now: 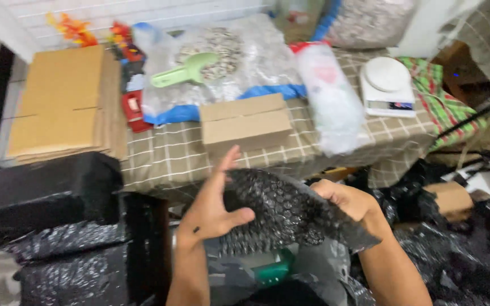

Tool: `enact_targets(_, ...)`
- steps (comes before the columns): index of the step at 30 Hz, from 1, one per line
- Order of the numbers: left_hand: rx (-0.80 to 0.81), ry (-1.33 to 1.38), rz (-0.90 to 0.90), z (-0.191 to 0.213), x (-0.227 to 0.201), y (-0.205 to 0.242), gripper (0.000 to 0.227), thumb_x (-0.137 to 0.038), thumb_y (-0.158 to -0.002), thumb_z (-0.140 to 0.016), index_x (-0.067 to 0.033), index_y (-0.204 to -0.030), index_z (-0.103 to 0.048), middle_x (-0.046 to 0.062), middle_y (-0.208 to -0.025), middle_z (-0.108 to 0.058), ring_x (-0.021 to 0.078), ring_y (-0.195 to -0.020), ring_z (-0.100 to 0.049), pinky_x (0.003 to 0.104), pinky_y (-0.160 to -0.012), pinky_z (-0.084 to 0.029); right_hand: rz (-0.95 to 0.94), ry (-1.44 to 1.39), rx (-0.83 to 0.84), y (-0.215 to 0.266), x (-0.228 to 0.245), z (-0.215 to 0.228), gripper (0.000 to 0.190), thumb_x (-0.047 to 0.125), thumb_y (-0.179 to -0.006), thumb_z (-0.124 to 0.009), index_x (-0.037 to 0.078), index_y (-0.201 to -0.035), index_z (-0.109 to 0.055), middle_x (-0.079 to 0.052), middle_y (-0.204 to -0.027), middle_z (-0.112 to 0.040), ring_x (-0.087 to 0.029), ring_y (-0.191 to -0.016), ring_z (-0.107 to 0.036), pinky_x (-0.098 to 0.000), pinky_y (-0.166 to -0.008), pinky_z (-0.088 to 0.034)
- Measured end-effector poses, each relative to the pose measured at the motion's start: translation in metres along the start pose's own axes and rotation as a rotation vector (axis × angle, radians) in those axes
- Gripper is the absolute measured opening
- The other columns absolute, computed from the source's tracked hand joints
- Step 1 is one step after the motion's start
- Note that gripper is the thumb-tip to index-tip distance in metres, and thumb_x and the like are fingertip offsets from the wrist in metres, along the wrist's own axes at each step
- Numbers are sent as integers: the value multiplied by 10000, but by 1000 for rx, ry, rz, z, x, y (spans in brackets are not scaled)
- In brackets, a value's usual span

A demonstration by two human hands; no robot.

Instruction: The person places a small black plastic bag into a cardboard box, seals the box with tape, and then wraps the entire box in black bubble wrap. The person handles the box, tape, and bubble wrap by hand throughout the process.

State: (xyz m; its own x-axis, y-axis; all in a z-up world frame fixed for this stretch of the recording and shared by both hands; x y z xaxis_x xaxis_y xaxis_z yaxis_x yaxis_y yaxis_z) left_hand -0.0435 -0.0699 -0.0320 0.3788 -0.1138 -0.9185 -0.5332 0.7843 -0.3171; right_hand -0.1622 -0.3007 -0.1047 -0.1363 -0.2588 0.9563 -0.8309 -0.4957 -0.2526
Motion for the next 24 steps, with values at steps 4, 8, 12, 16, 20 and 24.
enact_targets(4, -44, 429, 226, 14, 12, 4, 922, -366, -734, -808, 106, -1449, -466, 192, -1372, -590, 218, -1066, -594, 317, -952, -476, 13, 119, -78, -39, -2, 21, 369, 170, -789, -880, -57, -1050, -749, -219, -927, -779, -276, -843, -726, -429, -740, -578)
enact_targets(8, -385, 198, 298, 55, 36, -3, 309, -304, -911, -758, -39, -780, -669, 65, -663, -620, 128, -631, -490, 293, -550, -443, -246, 467, -427, -107, 56, 13, 606, -129, -756, -684, -26, -1348, -609, -176, -1251, -710, -243, -1142, -587, -501, -1039, -462)
enact_targets(12, -411, -29, 408, 81, 16, -17, 512, -298, -992, -656, -146, -574, -402, -51, -476, -252, 74, -492, -193, 259, -453, -250, -474, 626, -470, -111, 68, 14, 731, -40, -740, -779, 11, -1436, -559, -221, -1352, -682, -385, -1241, -641, -576, -1063, -454)
enact_targets(16, -392, -88, 418, 76, 29, -15, 500, -226, -994, -665, -155, -596, -371, -93, -510, -294, 49, -524, -251, 253, -481, -244, -394, 524, -640, -81, 35, 48, 98, 76, -839, -803, -17, -851, -775, -106, -707, -713, -208, -693, -611, -421, -679, -546)
enact_targets(20, -400, -138, 502, 71, 44, -12, 359, -205, -967, -651, -72, -663, -514, 0, -550, -468, 117, -599, -385, 301, -531, -329, -267, 485, -929, -71, 44, 61, 326, 130, -975, -717, 11, -673, -690, -64, -533, -610, -120, -531, -500, -275, -519, -425)
enact_targets(24, -194, -39, 720, 41, 41, -11, 594, -165, -1026, -466, -19, -1587, -336, 277, -1573, -406, 489, -1422, -391, 597, -1153, -348, -285, 400, -1003, -48, 41, 48, 76, 24, -816, -772, 8, -782, -706, -29, -607, -594, -131, -580, -534, -252, -563, -435)
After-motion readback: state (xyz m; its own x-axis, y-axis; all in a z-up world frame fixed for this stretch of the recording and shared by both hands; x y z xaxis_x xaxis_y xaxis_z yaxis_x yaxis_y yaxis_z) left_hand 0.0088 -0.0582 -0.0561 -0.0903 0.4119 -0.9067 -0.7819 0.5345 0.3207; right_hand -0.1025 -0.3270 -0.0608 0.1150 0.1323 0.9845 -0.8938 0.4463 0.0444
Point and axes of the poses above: each hand's wrist, its own y-axis away from the middle knuckle, its own z-axis out of the back of the hand, x = y × z, the point moved 6 cm from there along -y, towards the middle knuckle
